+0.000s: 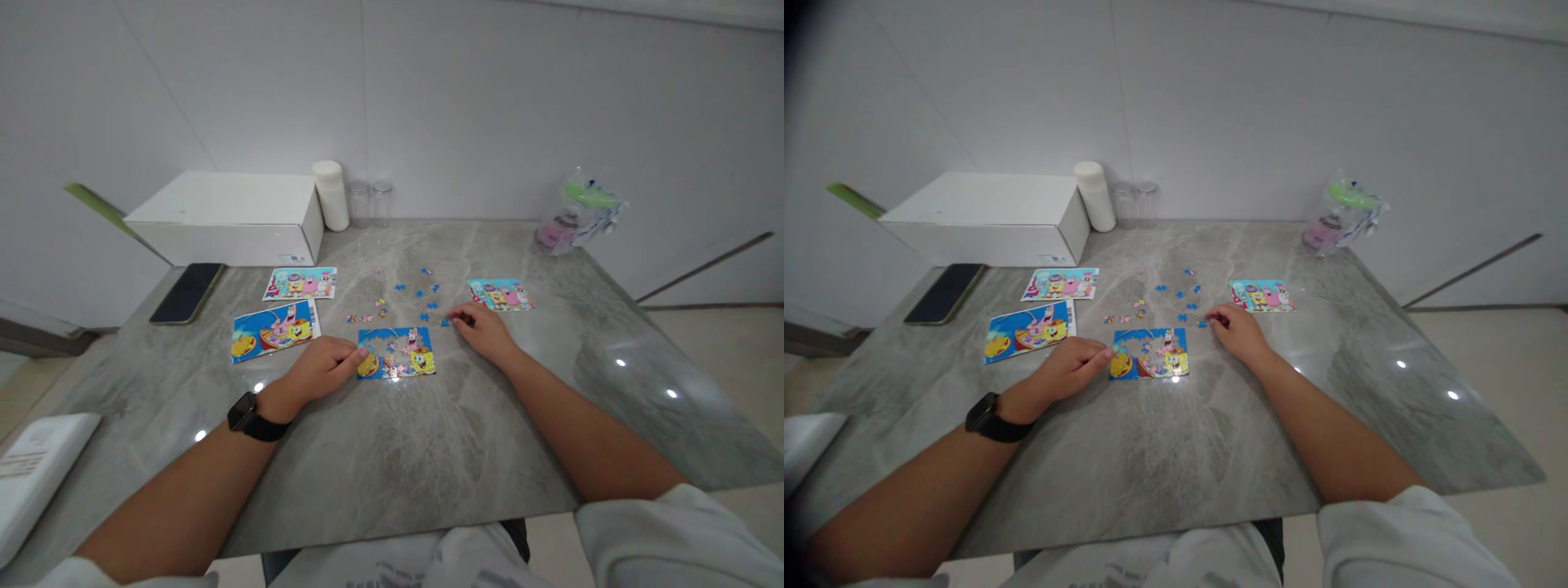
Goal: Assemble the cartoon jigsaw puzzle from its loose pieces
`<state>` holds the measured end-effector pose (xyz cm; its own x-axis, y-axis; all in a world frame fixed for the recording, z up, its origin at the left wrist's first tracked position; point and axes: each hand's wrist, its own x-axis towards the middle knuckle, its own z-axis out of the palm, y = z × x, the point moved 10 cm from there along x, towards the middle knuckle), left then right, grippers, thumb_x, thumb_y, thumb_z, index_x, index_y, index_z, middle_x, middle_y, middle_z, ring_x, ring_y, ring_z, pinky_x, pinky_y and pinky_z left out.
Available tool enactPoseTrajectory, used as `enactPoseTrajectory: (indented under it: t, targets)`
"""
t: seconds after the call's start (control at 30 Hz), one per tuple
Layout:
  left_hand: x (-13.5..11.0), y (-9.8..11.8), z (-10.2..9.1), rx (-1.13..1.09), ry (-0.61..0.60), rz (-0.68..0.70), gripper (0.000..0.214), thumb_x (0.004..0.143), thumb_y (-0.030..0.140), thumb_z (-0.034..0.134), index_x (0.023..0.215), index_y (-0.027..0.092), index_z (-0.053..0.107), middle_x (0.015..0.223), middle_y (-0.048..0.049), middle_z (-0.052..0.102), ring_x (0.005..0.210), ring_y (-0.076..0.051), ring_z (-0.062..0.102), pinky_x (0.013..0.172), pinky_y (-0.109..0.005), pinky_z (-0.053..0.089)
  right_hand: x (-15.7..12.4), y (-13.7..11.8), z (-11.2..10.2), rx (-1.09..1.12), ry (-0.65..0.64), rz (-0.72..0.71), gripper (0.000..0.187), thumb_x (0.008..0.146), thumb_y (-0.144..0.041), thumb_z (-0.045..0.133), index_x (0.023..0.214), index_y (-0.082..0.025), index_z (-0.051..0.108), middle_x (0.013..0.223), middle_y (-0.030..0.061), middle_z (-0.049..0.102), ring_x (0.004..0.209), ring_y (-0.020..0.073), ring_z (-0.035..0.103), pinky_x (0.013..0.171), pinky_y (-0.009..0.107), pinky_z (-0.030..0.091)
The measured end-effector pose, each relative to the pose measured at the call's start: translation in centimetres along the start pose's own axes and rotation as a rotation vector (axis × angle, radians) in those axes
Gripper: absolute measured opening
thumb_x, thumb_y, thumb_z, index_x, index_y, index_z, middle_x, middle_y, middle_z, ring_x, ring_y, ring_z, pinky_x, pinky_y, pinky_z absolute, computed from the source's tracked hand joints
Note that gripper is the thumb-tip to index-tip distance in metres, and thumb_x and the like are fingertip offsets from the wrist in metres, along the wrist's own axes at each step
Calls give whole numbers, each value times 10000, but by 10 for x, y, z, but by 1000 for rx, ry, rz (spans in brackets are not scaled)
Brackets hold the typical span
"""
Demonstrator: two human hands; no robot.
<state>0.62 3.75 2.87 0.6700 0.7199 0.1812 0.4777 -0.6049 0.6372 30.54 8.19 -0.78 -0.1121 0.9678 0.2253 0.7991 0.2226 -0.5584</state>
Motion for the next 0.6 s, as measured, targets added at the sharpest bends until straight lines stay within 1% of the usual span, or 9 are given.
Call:
enactPoseTrajectory:
  t: [0.27,0.43,0.6]
  targets:
    - [0,-1,2,35,-11,-11,564,1076,454,376,589,179,440,554,12,435,515,-107,441,577,-280,290,-1,-5,0,-1,1,-4,158,903,-236,623,969,-226,767,893,44,701,795,191,628,764,334,508]
    - [-1,-3,3,14,-11,-17,558,1074,443,393,583,181,435,555,18,417,509,-105,419,572,-283,282,-1,-5,2,-16,-11,-29,157,915,-256,631,977,-216,769,891,47,690,793,188,623,765,332,504]
    - [0,-2,3,9,-10,9,553,1076,428,397,586,177,441,558,23,409,509,-98,411,568,-274,276,-1,-5,3,-29,-13,-32,147,912,-239,643,981,-216,771,915,48,697,807,183,633,774,324,504]
